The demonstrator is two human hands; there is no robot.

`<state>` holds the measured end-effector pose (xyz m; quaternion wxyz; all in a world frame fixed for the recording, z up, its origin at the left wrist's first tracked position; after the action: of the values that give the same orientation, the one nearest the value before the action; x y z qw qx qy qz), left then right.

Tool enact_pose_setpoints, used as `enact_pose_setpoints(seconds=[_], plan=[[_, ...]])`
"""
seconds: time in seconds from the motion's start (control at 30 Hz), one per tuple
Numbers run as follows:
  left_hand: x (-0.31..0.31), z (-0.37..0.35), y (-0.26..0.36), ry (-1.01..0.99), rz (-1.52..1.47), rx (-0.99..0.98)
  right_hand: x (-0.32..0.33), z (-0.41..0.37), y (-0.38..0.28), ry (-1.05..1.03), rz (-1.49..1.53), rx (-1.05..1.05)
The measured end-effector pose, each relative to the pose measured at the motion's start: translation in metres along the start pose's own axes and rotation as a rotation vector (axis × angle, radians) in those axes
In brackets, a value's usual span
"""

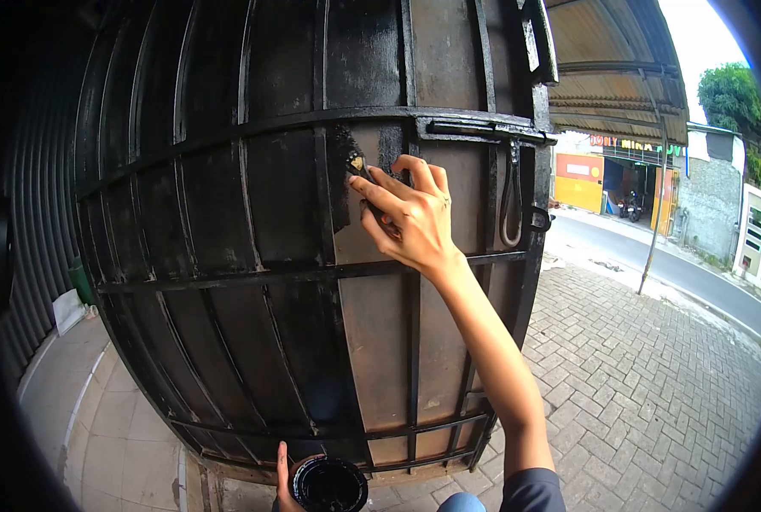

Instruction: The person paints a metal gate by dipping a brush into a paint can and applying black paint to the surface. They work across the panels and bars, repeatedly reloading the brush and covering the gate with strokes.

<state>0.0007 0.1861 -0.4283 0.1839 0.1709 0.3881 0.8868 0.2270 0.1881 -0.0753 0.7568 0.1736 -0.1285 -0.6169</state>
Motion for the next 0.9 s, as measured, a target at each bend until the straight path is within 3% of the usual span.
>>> enact_pose_setpoints(seconds=[0.03, 0.27, 0.33, 0.57, 0.8, 0.9], plan=[[-0.001, 0.002, 0.007, -0.034, 0.097, -0.043, -0.003, 0.000, 0.001, 0.004, -0.040, -0.004], [0.004, -0.005, -0.005, 0.068, -0.176, 0.049, 0.022, -0.014, 0.020, 0.070, -0.224, -0.093], [0.003, -0.008, -0.005, 0.094, -0.343, 0.099, 0.023, -0.018, 0.020, 0.080, -0.211, -0.181], [0.004, -0.009, -0.004, 0.054, -0.262, 0.127, -0.006, -0.005, -0.017, 0.280, 0.018, -0.301], [0.004, -0.012, -0.005, 0.062, -0.303, 0.209, -0.007, -0.010, -0.005, -0.033, 0.158, -0.160], [0.005, -0.013, -0.007, 0.073, -0.359, 0.286, 0.009, -0.011, 0.009, -0.141, -0.036, -0.028]])
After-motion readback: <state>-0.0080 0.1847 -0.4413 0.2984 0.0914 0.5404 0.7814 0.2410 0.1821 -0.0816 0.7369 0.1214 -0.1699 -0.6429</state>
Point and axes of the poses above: each hand's wrist, its own z-axis towards the middle knuckle, its own x-axis out of the back of the hand, y = z × x, the point moved 9 cm from there along z, towards the middle knuckle, and after that the axes turned 1 degree about z, right-handed, at the moved point
